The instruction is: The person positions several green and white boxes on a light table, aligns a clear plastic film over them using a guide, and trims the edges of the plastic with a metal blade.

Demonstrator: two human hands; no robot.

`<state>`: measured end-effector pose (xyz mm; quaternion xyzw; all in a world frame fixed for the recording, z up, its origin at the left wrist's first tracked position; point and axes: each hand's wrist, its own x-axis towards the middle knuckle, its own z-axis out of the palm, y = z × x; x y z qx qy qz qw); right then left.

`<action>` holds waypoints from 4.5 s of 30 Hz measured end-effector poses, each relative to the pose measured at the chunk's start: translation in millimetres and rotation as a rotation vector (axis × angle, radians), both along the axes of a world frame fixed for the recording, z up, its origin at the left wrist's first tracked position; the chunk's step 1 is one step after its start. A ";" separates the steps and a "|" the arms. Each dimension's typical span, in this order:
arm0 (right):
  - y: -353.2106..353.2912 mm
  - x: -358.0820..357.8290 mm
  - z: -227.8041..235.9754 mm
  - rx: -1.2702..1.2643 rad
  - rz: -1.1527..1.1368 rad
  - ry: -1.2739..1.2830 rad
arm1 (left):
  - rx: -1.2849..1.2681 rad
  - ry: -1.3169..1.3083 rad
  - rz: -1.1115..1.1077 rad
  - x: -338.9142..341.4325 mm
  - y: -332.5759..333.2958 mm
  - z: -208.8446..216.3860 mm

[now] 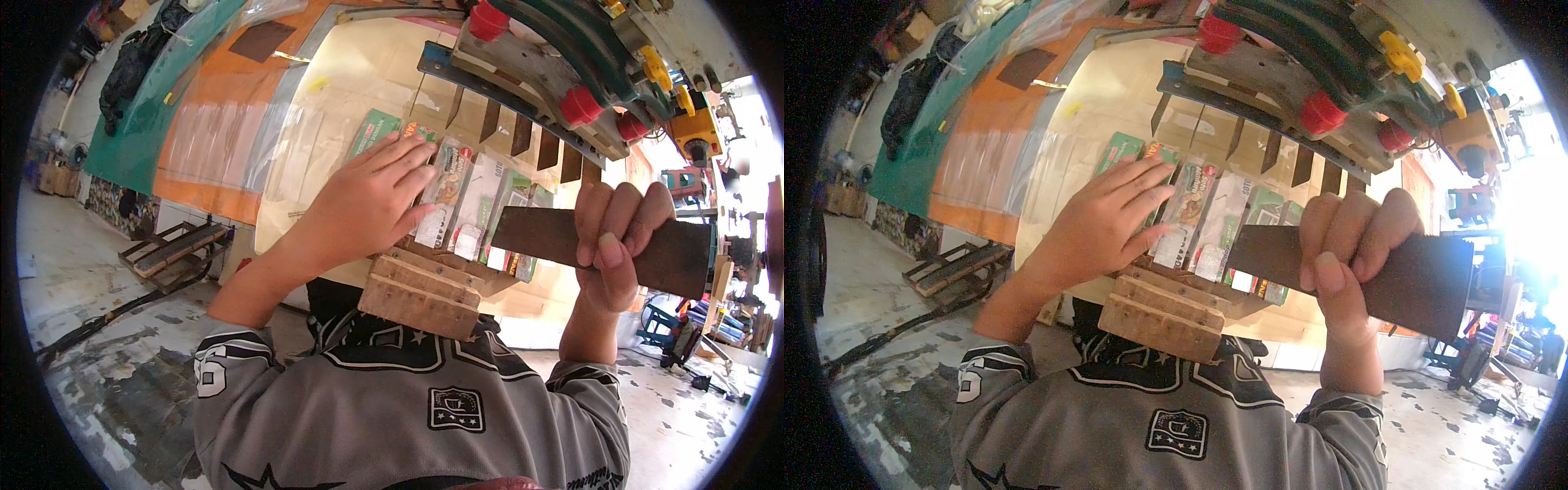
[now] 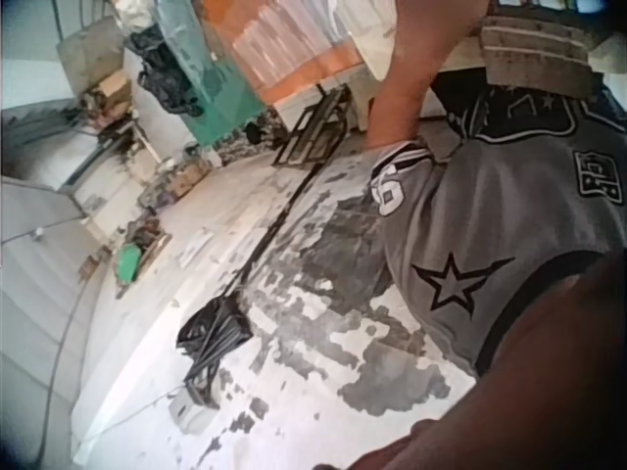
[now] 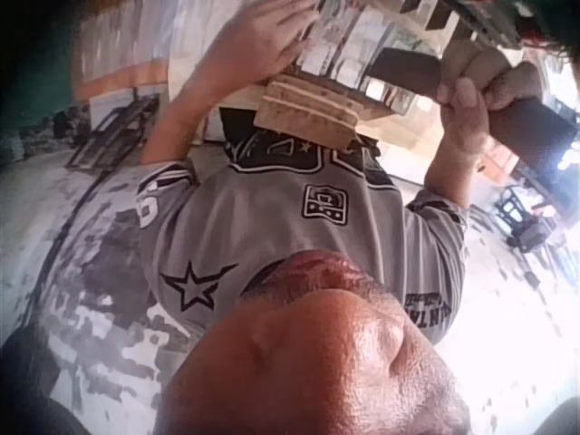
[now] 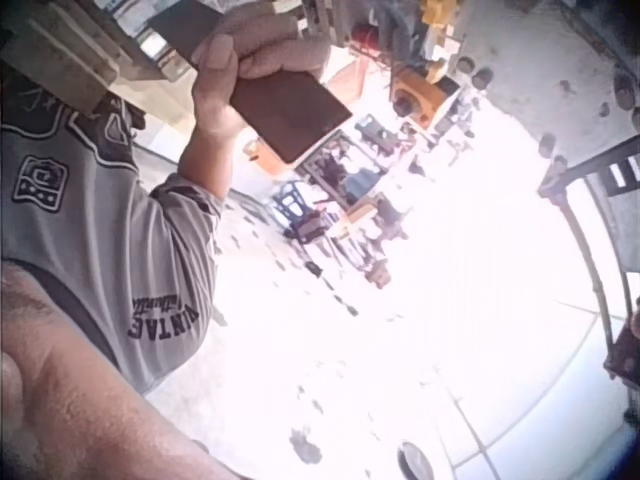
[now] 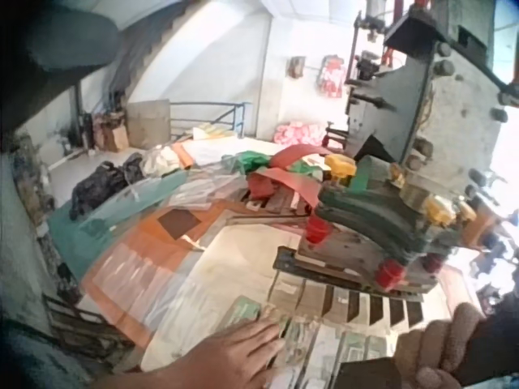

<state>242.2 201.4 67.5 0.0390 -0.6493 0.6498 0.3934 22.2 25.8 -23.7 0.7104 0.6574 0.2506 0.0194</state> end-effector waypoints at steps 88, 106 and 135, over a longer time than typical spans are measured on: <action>11.9 14.8 4.5 0.206 -0.181 -0.022 | -0.171 0.010 -0.159 11.2 13.4 4.2; 25.8 24.9 -11.8 0.185 -0.207 0.053 | -0.124 -0.021 -0.336 27.1 25.6 -14.8; 28.3 -14.0 -46.3 0.046 0.053 -0.162 | -0.118 -0.012 -0.347 25.6 26.6 -25.8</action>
